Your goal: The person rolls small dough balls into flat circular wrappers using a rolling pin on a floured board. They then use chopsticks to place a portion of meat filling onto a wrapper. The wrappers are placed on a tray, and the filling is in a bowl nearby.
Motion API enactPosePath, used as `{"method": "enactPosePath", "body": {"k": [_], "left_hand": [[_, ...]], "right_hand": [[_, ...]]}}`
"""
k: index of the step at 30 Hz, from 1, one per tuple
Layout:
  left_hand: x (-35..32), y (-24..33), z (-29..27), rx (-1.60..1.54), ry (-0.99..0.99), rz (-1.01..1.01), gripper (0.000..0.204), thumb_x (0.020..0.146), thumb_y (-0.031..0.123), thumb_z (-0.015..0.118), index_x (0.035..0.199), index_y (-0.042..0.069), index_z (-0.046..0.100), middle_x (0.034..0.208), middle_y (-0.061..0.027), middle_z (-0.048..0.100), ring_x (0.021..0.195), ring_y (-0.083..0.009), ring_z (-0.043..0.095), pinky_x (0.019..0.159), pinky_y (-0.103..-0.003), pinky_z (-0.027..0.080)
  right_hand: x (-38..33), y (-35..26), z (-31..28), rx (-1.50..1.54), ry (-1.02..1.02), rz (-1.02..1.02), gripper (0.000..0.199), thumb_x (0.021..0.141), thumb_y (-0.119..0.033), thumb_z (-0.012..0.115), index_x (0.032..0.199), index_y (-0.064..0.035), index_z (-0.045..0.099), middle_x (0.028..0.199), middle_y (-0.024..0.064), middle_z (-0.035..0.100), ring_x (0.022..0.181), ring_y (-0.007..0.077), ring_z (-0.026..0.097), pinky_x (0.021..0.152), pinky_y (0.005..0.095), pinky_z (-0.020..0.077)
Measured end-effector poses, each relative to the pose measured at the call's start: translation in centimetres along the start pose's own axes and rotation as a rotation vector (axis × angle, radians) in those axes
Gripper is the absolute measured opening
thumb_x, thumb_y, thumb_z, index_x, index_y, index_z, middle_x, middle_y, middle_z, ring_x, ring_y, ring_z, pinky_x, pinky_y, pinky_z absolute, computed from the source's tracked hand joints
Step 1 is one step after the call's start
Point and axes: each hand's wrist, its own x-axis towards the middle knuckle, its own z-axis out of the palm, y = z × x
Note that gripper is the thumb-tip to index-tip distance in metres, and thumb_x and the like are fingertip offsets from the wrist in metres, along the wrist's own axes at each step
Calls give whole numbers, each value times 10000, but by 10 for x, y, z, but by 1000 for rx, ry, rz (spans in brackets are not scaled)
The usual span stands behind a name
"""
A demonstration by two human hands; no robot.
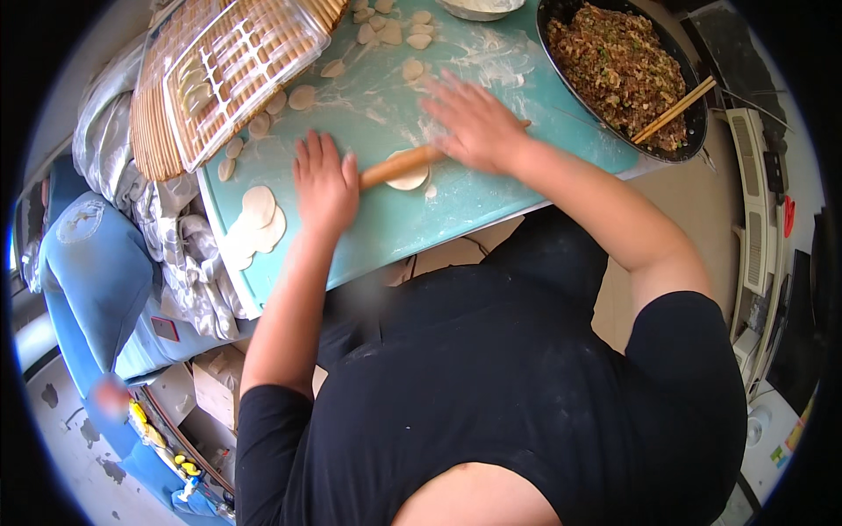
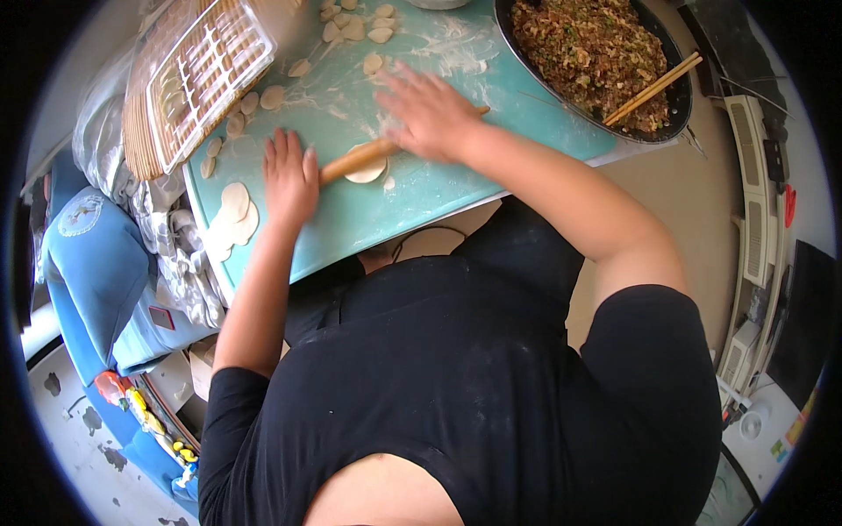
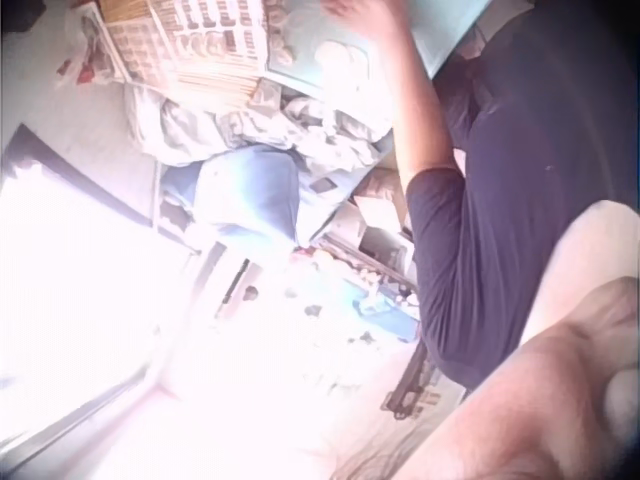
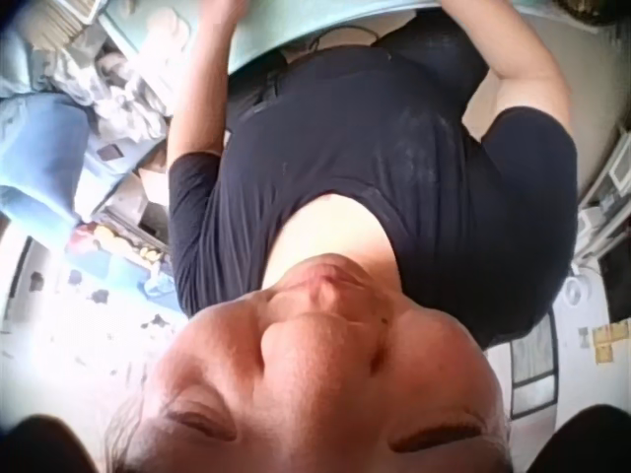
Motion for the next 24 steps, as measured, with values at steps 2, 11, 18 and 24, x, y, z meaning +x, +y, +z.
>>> {"method": "enactPosePath", "body": {"k": [2,11,18,24], "left_hand": [[17,4,-4,26,7,-26,544,922,326,418,1323,-39,377,1420,-242,314,1327,-438,254,1078,-508,226],[13,42,-22,-436,-170,35,314,769,166,661,1045,27,607,1069,-168,579,1015,-344,538,869,-407,438],[39,48,-23,-455,-338,-4,178,716,169,695,840,58,631,864,-110,614,839,-297,586,720,-381,470],[37,56,-29,-492,-325,0,124,744,140,678,831,81,613,907,-85,641,844,-282,607,704,-378,481]], "right_hand": [[5,11,8,7,48,59,532,901,-408,459,1328,-89,439,1474,118,275,1380,314,198,1107,454,201],[-50,-11,5,199,212,-125,400,684,-222,731,1019,-84,562,1178,77,519,1134,280,472,926,393,397],[-72,-14,3,278,284,-143,428,606,-126,750,987,-85,562,930,58,591,827,255,578,705,369,453],[-74,-14,6,302,317,-184,463,591,-105,754,1011,-86,563,900,60,594,781,256,581,652,357,462]]}}
